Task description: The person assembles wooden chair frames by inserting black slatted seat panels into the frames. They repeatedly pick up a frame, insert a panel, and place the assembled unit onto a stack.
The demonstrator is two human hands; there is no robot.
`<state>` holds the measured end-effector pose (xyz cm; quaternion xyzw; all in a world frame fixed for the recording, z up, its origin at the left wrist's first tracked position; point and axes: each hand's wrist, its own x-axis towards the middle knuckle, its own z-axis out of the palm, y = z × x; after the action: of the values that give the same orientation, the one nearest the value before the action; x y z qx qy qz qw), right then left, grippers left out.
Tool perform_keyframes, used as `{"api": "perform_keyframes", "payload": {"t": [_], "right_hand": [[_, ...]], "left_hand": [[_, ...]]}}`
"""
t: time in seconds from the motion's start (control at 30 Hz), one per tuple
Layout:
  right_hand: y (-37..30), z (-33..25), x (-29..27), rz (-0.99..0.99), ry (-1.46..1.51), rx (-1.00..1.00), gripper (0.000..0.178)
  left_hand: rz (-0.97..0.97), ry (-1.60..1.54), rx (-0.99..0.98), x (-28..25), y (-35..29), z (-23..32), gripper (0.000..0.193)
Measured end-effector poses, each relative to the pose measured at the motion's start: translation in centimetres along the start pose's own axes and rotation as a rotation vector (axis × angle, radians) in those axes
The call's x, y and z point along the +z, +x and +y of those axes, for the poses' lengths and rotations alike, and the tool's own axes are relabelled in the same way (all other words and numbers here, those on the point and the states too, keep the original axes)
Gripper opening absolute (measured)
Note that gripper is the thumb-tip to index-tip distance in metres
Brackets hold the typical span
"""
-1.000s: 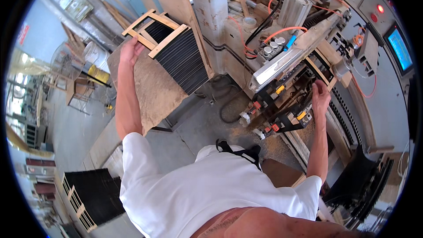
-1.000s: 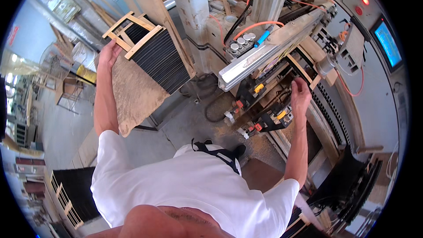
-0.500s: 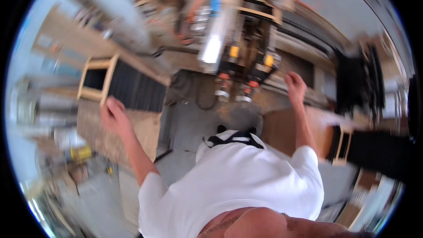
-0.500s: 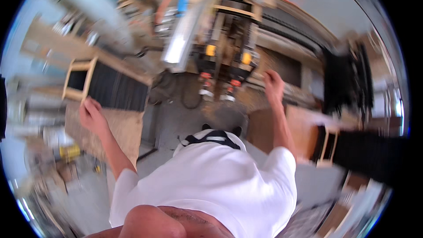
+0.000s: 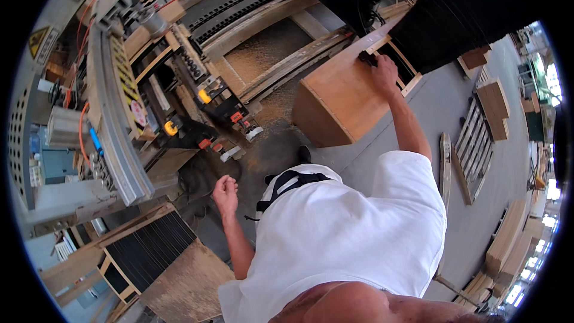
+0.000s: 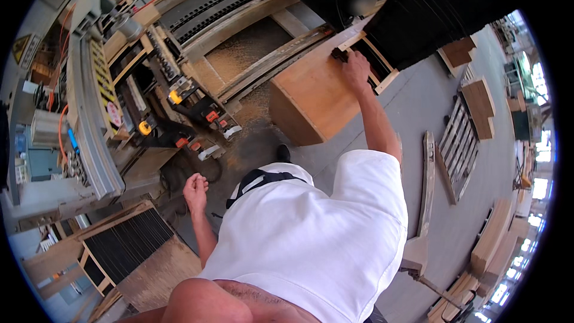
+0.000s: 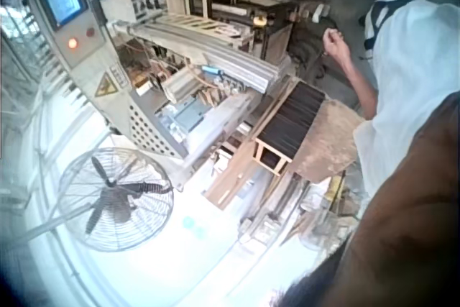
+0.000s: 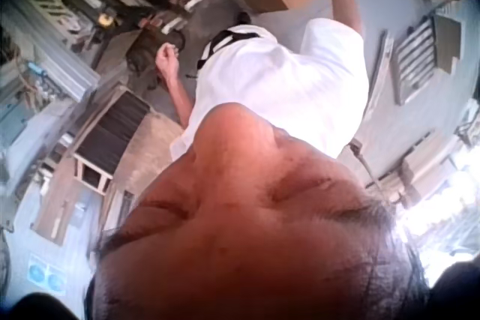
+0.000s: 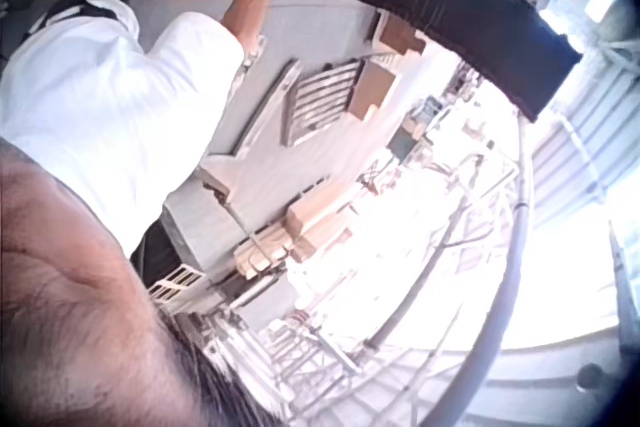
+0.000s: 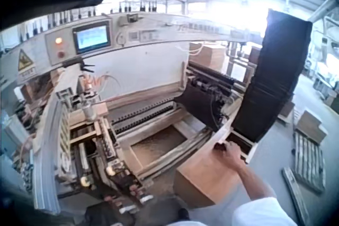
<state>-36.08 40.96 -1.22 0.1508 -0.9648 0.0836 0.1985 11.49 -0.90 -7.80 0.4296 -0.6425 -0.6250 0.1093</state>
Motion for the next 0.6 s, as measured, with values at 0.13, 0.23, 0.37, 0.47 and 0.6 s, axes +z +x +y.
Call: {"api": "perform_keyframes", "payload": {"t": [0.13,0.23,0.37,0.47,0.6], "right_hand": [[-2.9,7.8,0.5,-0.207,0.005,0.278,0.037],[-3.9,10.0,1.3,-0.222,0.135,0.294,0.042],[-3.4,10.5,1.5,-0.241,0.233,0.261,0.044],[-2.6,11.2,1.5,-0.151,0.317,0.230,0.040],[0.1,7.6,-1.9,-0.194,0.471,0.209,0.043]], "left_hand": [[-0.060,0.037,-0.030,3.1,1.5,0.8,0.026],[-0.082,0.043,-0.059,5.7,2.1,1.6,0.026],[-0.104,0.033,-0.031,9.0,3.1,0.9,0.025],[-0.120,0.074,0.046,10.3,4.0,1.5,0.021],[0.015,0.155,0.093,10.4,4.8,5.2,0.024]]}}
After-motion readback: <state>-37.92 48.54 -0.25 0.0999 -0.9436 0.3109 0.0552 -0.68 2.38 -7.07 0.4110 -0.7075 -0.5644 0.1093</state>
